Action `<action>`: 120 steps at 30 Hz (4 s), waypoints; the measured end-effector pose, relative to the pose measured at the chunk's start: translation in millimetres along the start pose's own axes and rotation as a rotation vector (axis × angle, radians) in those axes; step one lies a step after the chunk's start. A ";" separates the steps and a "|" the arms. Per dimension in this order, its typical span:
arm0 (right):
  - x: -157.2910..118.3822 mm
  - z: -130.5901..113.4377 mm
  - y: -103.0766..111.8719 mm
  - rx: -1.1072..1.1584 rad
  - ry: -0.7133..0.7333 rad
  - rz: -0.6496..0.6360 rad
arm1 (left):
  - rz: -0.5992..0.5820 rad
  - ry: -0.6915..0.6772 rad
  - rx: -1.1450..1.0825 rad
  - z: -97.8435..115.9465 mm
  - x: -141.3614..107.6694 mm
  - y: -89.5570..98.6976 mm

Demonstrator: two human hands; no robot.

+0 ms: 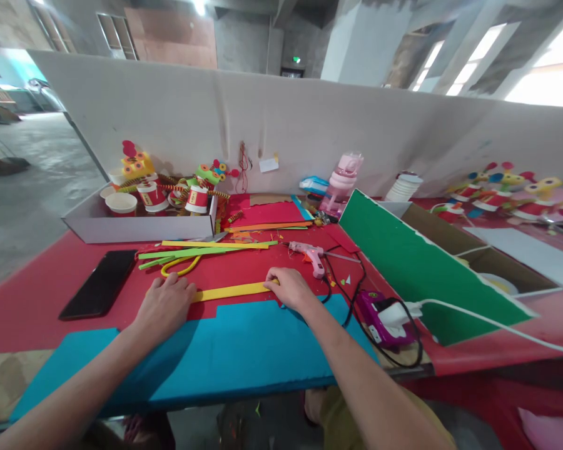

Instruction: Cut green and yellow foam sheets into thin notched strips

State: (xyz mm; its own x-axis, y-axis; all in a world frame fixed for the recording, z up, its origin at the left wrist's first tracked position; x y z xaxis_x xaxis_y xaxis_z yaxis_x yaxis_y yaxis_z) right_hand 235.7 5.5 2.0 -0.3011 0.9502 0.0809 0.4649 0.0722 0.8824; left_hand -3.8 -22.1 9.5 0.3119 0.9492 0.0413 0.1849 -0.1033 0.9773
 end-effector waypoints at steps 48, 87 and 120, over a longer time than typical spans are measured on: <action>4.0 6.7 -3.4 -0.087 -0.070 0.080 | 0.156 -0.381 -0.060 26.7 -7.3 7.5; -63.1 -68.8 -38.9 -0.177 0.224 -0.087 | 0.052 -0.407 -0.218 16.8 -2.4 -0.3; -41.0 -114.0 -71.8 -0.157 0.383 -0.128 | -0.035 0.095 -0.455 -78.5 -18.6 21.6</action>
State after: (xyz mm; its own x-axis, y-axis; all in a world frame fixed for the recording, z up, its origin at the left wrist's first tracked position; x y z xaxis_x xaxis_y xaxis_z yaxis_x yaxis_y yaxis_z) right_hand 119.7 -73.2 -11.9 -0.6495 0.7529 0.1064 0.2804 0.1071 0.9539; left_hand -78.9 -18.7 46.1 0.2222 0.9750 0.0051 -0.2406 0.0498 0.9694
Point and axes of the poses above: each hand's wrist, its own x-axis towards the middle knuckle, its own y-axis out of the back of the hand, z = x × y, the point moved 7 cm from there along x, towards the middle knuckle, and after that the axes turned 5 degrees about y, right-handed, at the moved point
